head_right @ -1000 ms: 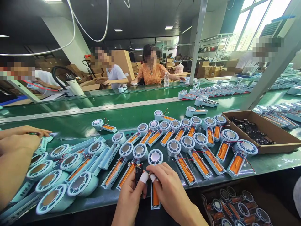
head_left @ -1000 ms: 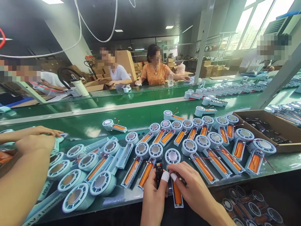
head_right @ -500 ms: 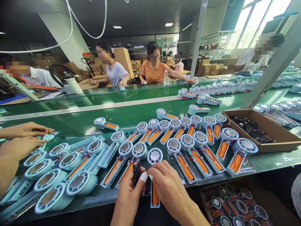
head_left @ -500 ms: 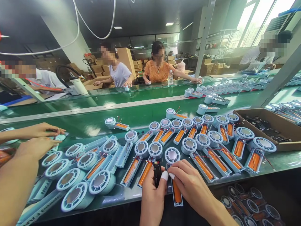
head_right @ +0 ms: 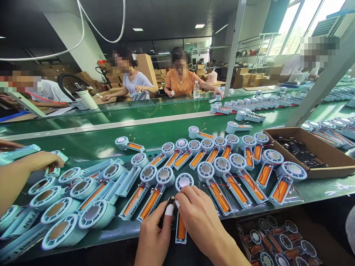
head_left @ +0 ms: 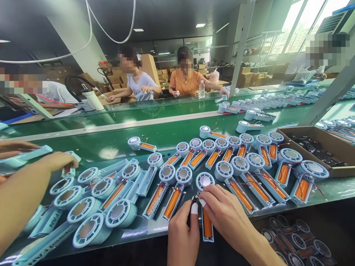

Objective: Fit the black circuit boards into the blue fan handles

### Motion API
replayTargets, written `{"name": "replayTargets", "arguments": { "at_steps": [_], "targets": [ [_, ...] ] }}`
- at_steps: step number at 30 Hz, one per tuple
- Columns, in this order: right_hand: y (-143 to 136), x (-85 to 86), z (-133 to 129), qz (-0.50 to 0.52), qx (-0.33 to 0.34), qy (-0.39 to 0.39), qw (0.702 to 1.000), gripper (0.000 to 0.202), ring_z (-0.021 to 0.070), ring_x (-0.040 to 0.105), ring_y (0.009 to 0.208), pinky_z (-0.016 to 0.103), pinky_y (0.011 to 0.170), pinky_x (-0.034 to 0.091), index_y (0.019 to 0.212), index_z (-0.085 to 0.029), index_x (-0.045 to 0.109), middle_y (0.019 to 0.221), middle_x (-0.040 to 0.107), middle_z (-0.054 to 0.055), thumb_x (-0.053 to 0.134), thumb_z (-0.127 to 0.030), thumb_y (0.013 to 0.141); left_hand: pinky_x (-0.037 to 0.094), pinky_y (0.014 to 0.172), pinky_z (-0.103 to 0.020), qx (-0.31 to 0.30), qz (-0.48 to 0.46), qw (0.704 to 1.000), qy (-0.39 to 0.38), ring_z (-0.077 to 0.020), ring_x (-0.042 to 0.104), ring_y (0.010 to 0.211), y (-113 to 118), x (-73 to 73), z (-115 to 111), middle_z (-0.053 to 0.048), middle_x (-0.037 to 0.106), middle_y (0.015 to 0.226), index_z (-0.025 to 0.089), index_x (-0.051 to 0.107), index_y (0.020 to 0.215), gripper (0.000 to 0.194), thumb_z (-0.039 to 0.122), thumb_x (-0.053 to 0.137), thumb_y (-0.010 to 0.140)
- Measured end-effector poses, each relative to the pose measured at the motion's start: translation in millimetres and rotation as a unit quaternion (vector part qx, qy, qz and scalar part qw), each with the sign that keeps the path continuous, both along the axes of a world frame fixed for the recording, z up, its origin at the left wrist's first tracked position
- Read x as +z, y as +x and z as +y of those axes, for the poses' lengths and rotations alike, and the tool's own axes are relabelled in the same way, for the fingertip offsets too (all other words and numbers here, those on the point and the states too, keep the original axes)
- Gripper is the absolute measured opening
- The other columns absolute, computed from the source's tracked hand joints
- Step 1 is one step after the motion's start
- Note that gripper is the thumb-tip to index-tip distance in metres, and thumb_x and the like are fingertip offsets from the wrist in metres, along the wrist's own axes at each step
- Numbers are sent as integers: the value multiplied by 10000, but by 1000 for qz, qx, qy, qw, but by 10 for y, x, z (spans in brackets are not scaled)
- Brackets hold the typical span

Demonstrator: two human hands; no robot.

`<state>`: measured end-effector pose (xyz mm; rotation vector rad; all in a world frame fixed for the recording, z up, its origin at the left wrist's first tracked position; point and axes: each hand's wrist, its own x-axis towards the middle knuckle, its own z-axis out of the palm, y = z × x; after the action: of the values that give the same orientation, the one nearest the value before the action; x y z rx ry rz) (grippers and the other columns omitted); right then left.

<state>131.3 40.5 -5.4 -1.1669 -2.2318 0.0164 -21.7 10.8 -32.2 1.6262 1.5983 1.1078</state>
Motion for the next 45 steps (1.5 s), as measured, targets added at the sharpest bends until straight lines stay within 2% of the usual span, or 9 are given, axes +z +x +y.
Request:
{"name": "replayTargets", "arguments": {
  "at_steps": [6, 10, 14, 21, 27, 30, 36, 40, 45],
  "targets": [
    [-8, 19, 18, 46, 11, -77, 996, 225, 225, 652, 817, 335, 695, 537, 957, -208, 633, 942, 669, 66, 467, -56, 954, 544, 832, -370, 0, 51, 997, 66, -312, 734, 962, -70, -107, -24, -127, 778, 1031, 237, 741, 1125, 295, 326, 511, 965],
    [88, 21, 87, 147, 46, -168, 974, 187, 170, 650, 831, 277, 744, 529, 991, -223, 628, 973, 653, 27, 513, -77, 965, 543, 792, -332, -91, 44, 994, 35, -271, 728, 914, -160, 23, 56, -102, 772, 1001, 249, 742, 1154, 327, 326, 465, 997],
    [194, 55, 153, 151, 110, -208, 960, 254, 166, 653, 903, 268, 803, 521, 1115, -246, 672, 1028, 649, 29, 513, -95, 985, 518, 709, -302, -115, 22, 993, 17, -243, 697, 766, -176, 165, 98, -67, 731, 807, 254, 764, 1105, 332, 377, 473, 1003],
    [223, 75, 152, 161, 114, -200, 960, 199, 151, 632, 841, 242, 742, 490, 1023, -224, 705, 951, 652, 16, 540, -120, 985, 468, 690, -279, -119, 10, 993, 20, -210, 664, 740, -120, 154, 95, -39, 717, 823, 260, 757, 1030, 309, 370, 469, 1016],
    [185, 52, 146, 172, 100, -214, 956, 196, 158, 623, 850, 262, 764, 477, 1004, -222, 705, 944, 642, 19, 533, -129, 987, 506, 792, -292, -158, 77, 984, 30, -224, 694, 906, -190, 109, 123, -71, 742, 998, 231, 706, 1140, 321, 334, 422, 1030],
    [242, 49, 97, 220, 93, -234, 942, 180, 153, 620, 858, 259, 782, 496, 1069, -237, 693, 1015, 642, 24, 587, -146, 954, 528, 791, -284, -143, 67, 987, 11, -219, 709, 917, -194, 83, 84, -73, 754, 1030, 224, 681, 1189, 332, 351, 419, 1028],
    [491, 26, -158, 263, 32, -257, 929, 304, 152, 612, 892, 266, 834, 516, 1213, -302, 623, 1107, 621, 18, 604, -177, 936, 560, 750, -336, -8, 29, 999, -43, -251, 713, 753, -106, -23, -67, -38, 728, 727, 207, 729, 1094, 386, 426, 426, 996],
    [497, -14, -148, 230, 9, -236, 944, 211, 154, 631, 861, 264, 793, 518, 1106, -282, 664, 1014, 663, 14, 549, -174, 966, 581, 822, -379, -1, 20, 999, -51, -276, 746, 902, -73, -63, -95, -100, 791, 1008, 201, 663, 1213, 397, 416, 422, 983],
    [473, -56, -40, 178, -16, -210, 961, 195, 196, 679, 917, 310, 806, 526, 1058, -238, 682, 1021, 721, 41, 495, -224, 1005, 575, 939, -386, 27, 50, 998, -8, -252, 720, 1112, -89, -86, -98, -121, 733, 1257, 203, 560, 1352, 409, 304, 352, 1015]
  ]
}}
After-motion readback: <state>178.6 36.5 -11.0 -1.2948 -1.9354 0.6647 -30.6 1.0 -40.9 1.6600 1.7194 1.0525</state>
